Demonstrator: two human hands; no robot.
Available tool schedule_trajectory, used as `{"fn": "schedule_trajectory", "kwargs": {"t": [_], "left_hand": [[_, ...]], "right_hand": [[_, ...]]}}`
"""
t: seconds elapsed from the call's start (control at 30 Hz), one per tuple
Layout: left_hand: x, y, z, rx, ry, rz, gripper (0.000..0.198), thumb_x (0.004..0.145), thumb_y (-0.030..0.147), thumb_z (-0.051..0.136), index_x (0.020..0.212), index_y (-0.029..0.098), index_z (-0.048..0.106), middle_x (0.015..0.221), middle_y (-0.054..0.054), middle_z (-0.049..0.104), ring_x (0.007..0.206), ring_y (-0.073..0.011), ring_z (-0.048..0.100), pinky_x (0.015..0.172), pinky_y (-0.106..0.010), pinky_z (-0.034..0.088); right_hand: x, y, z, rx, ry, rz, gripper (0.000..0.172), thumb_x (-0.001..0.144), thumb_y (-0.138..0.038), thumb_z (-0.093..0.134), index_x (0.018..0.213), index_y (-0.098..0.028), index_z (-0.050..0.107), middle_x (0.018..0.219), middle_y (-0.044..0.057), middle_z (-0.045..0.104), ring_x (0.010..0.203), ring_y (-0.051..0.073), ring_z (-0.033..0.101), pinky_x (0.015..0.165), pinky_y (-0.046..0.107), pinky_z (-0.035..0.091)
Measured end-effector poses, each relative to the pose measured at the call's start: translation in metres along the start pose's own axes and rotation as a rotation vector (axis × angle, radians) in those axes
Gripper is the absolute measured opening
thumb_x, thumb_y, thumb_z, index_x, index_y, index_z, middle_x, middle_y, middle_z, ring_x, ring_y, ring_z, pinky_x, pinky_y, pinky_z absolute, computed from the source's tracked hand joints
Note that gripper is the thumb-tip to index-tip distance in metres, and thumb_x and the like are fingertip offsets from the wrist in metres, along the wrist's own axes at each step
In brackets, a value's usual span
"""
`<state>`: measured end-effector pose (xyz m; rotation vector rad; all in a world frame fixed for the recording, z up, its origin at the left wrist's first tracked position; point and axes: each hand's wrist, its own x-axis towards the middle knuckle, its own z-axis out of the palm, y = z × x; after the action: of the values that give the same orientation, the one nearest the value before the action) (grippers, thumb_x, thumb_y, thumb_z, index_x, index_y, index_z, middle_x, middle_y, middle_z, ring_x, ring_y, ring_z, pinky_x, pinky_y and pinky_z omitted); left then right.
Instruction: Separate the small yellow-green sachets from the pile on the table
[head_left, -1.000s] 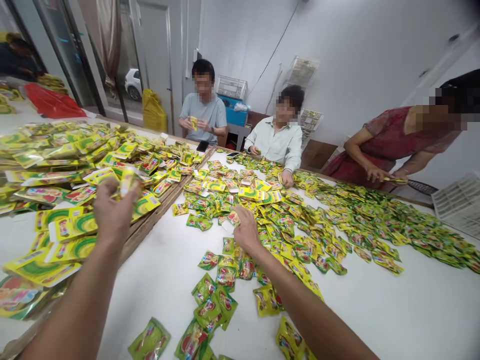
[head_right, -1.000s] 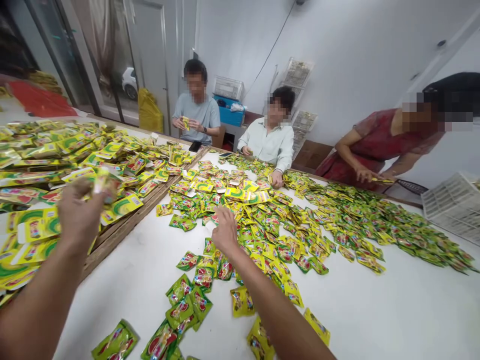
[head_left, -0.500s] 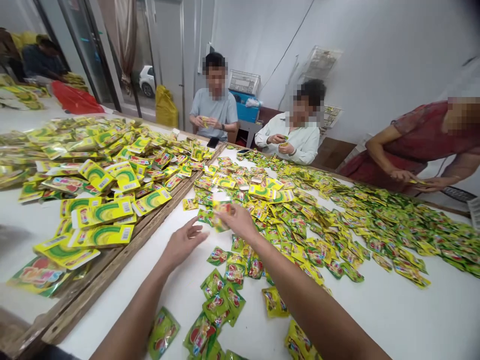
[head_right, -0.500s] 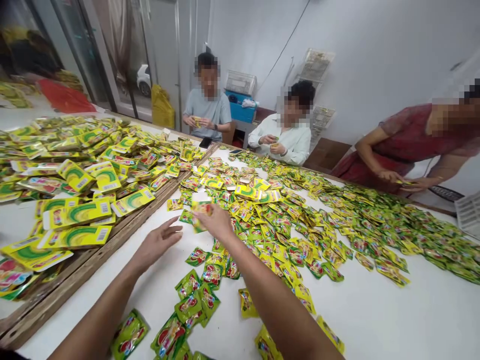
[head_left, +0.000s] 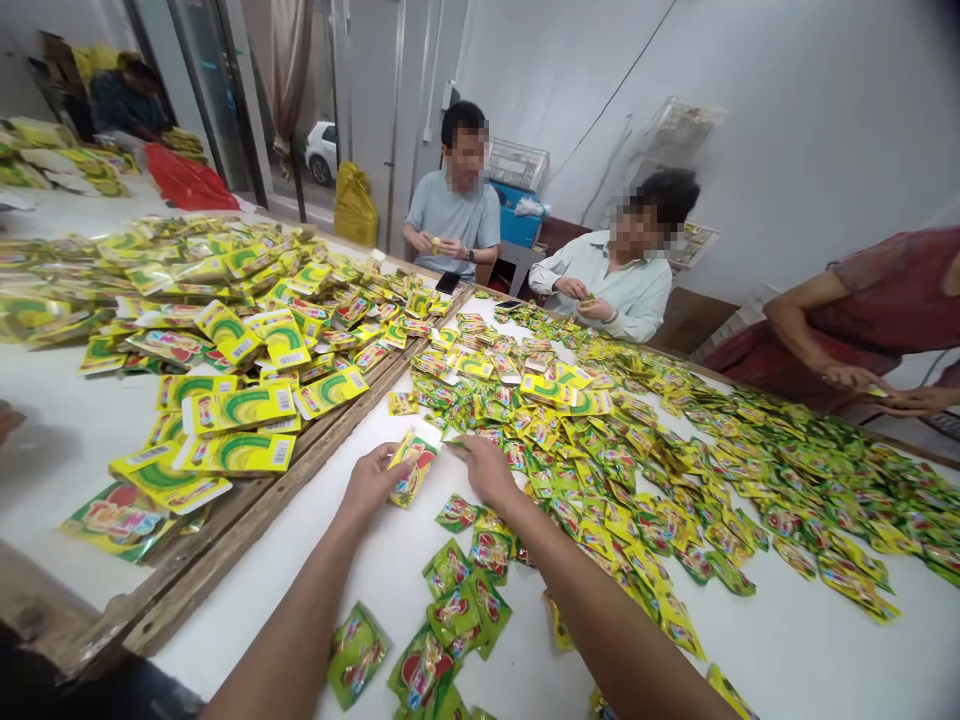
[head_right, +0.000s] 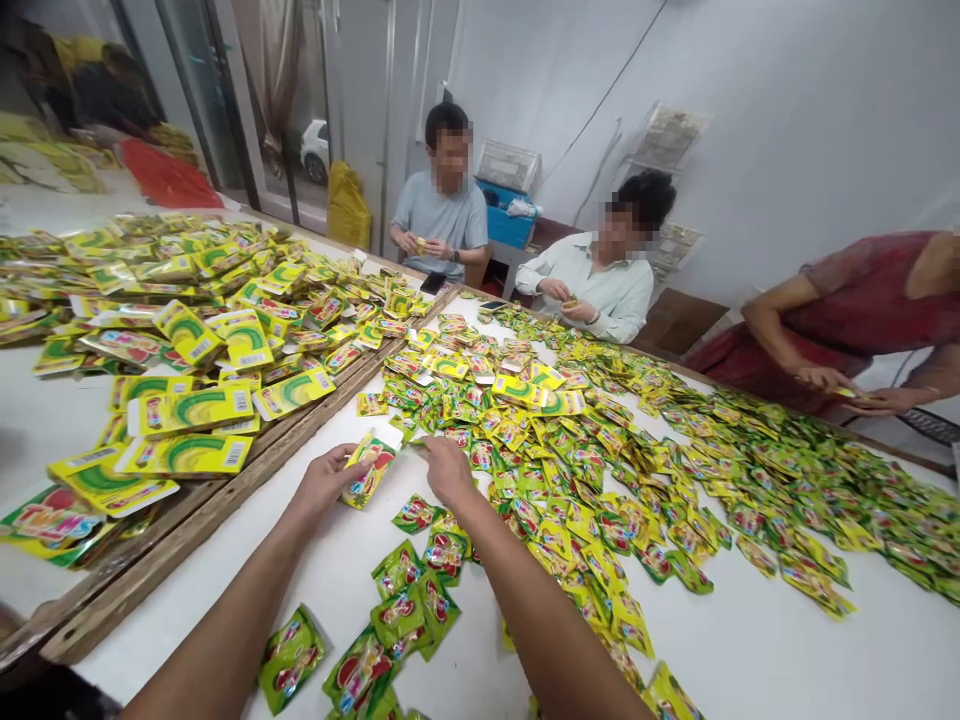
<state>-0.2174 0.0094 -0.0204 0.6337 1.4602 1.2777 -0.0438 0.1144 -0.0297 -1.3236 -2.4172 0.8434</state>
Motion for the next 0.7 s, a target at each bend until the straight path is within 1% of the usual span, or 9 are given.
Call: {"fn": "schedule_trajectory", "kwargs": {"t": [0.07,0.13,0.2,0.27,0.33,0.4,0.5,0.6,0.7], "left_hand": [[-0.003,0.002,0.002,0.082,-0.03,0.006,0.046,0.057,0.048,0.074,0.088,0.016,0.062,0.076,-0.002,0.068,0.064,-0.0172,0.061,0.058,-0.025,0.044],[-0.005,0.003,0.003,0.167,-0.066,0.015,0.046,0.058,0.046,0.074,0.091,0.016,0.063,0.077,-0.002,0.068,0.065,-0.0178,0.061,0.057,-0.025,0.043],[-0.008,0.003,0.005,0.227,-0.103,0.031,0.047,0.057,0.044,0.074,0.094,0.017,0.063,0.074,-0.001,0.067,0.062,-0.0172,0.06,0.054,-0.025,0.042],[-0.01,0.003,0.007,0.247,-0.156,0.04,0.047,0.058,0.042,0.074,0.097,0.017,0.063,0.073,-0.001,0.067,0.061,-0.017,0.059,0.054,-0.024,0.041],[-0.014,0.003,0.01,0.218,-0.232,0.04,0.048,0.061,0.042,0.073,0.1,0.016,0.062,0.074,-0.002,0.068,0.064,-0.0181,0.061,0.057,-0.026,0.043],[-0.018,0.005,0.012,0.165,-0.303,0.026,0.049,0.063,0.041,0.073,0.104,0.016,0.062,0.078,-0.003,0.069,0.069,-0.0195,0.062,0.062,-0.028,0.045],[-0.023,0.008,0.016,0.104,-0.376,-0.003,0.047,0.063,0.04,0.074,0.101,0.015,0.063,0.084,-0.004,0.07,0.072,-0.0193,0.063,0.066,-0.028,0.046],[-0.026,0.009,0.018,0.077,-0.391,-0.02,0.043,0.063,0.041,0.075,0.096,0.016,0.064,0.087,-0.004,0.071,0.071,-0.0175,0.063,0.067,-0.027,0.046],[-0.026,0.007,0.021,0.054,-0.389,-0.051,0.044,0.062,0.041,0.076,0.097,0.017,0.064,0.086,-0.003,0.071,0.069,-0.0163,0.063,0.066,-0.026,0.046]], "right_hand": [[-0.009,0.004,-0.005,0.085,0.025,0.087,0.036,0.088,-0.022,0.035,0.117,-0.023,0.057,0.105,0.006,0.064,0.094,0.02,0.06,0.08,0.035,0.049],[-0.018,0.006,-0.012,0.319,0.01,0.208,0.039,0.088,-0.028,0.038,0.126,-0.026,0.047,0.103,0.005,0.064,0.083,0.018,0.063,0.065,0.031,0.051],[-0.028,0.005,-0.019,0.577,-0.001,0.297,0.043,0.083,-0.035,0.046,0.125,-0.026,0.044,0.096,0.004,0.062,0.068,0.015,0.061,0.053,0.027,0.047],[-0.036,0.0,-0.026,0.689,-0.01,0.304,0.045,0.076,-0.038,0.055,0.119,-0.026,0.046,0.085,0.0,0.058,0.056,0.011,0.054,0.049,0.024,0.043],[-0.043,-0.006,-0.033,0.706,-0.051,0.281,0.043,0.07,-0.037,0.061,0.108,-0.023,0.047,0.074,-0.004,0.052,0.051,0.008,0.046,0.048,0.022,0.039],[-0.047,-0.012,-0.041,0.665,-0.13,0.254,0.036,0.066,-0.038,0.064,0.095,-0.02,0.049,0.066,-0.007,0.045,0.051,0.008,0.042,0.048,0.021,0.035],[-0.05,-0.019,-0.054,0.472,-0.215,0.177,0.029,0.064,-0.041,0.066,0.072,-0.018,0.05,0.056,-0.008,0.04,0.049,0.007,0.036,0.047,0.02,0.027],[-0.048,-0.024,-0.062,0.379,-0.256,0.17,0.036,0.062,-0.045,0.068,0.06,-0.018,0.044,0.049,-0.009,0.037,0.045,0.006,0.032,0.046,0.021,0.023],[-0.045,-0.028,-0.063,0.461,-0.287,0.203,0.043,0.056,-0.047,0.071,0.054,-0.02,0.037,0.044,-0.009,0.039,0.042,0.006,0.036,0.045,0.021,0.025]]}}
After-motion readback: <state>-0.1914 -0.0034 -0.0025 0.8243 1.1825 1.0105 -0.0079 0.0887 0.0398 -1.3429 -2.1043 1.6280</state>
